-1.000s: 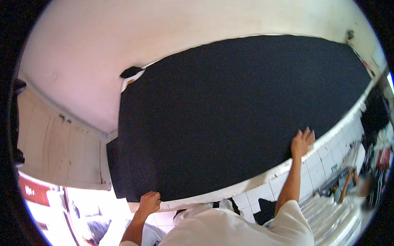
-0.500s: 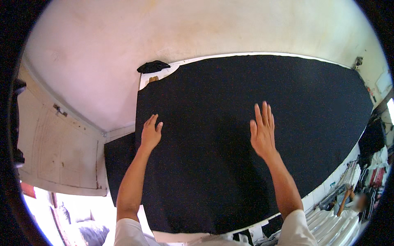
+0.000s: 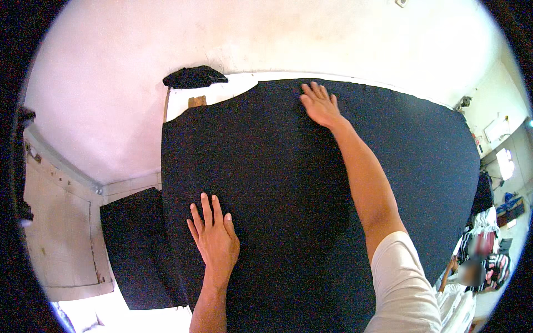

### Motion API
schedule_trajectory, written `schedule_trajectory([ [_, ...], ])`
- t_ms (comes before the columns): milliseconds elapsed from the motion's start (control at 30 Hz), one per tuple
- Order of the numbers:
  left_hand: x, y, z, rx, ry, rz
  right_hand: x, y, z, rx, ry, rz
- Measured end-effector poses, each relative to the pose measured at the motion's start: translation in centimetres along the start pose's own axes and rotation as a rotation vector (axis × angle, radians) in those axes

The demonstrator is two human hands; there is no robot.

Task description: The person spreads a large black fabric on a table, smooths it, and uses shears to cut a rectangular piece. The cut piece is folded and placed on the table. The process is repeated with another section of the fabric.

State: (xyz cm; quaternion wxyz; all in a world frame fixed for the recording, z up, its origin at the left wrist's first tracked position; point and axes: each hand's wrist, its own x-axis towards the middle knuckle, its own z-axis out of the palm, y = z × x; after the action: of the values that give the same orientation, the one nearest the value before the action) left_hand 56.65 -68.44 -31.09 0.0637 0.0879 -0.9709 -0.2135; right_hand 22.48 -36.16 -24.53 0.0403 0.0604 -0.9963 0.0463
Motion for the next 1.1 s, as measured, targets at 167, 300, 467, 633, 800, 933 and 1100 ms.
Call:
schedule_trajectory([
  [167, 0.0, -0.3, 0.1, 0.042, 0.034, 0.013, 3.6, -5.5, 0.8, -0.072, -0.020, 0.099],
  [300, -0.2, -0.7, 0.5, 0.004, 0.043, 0.030, 4.6, -9.3, 1.9, -0.026, -0.061, -0.047],
  [467, -0.1, -0.3, 0.2, -0.013, 0.090, 0.025, 3.0, -14.4, 1.2, -0.113, -0.015, -0.149],
  [633, -2.6, -1.1, -2.2, -0.192, 0.127, 0.176, -12.2, -18.0, -3.3, 0.257, -0.209, -0.530],
  [800, -17.1, 0.8, -4.5, -0.103, -0.022, 0.372, -33.7, -10.5, -8.9, 0.299, 0.021, -0.477],
  [933, -32.2, 4.2, -5.1, -0.206, -0.267, 0.509, -50.9, -2.6, -13.0, 0.382, 0.082, 0.040],
  [1100, -46.9, 5.8, -5.0, -0.244, -0.425, 0.719, -69.1, 6.0, -12.4, 0.059, 0.125, 0.321],
])
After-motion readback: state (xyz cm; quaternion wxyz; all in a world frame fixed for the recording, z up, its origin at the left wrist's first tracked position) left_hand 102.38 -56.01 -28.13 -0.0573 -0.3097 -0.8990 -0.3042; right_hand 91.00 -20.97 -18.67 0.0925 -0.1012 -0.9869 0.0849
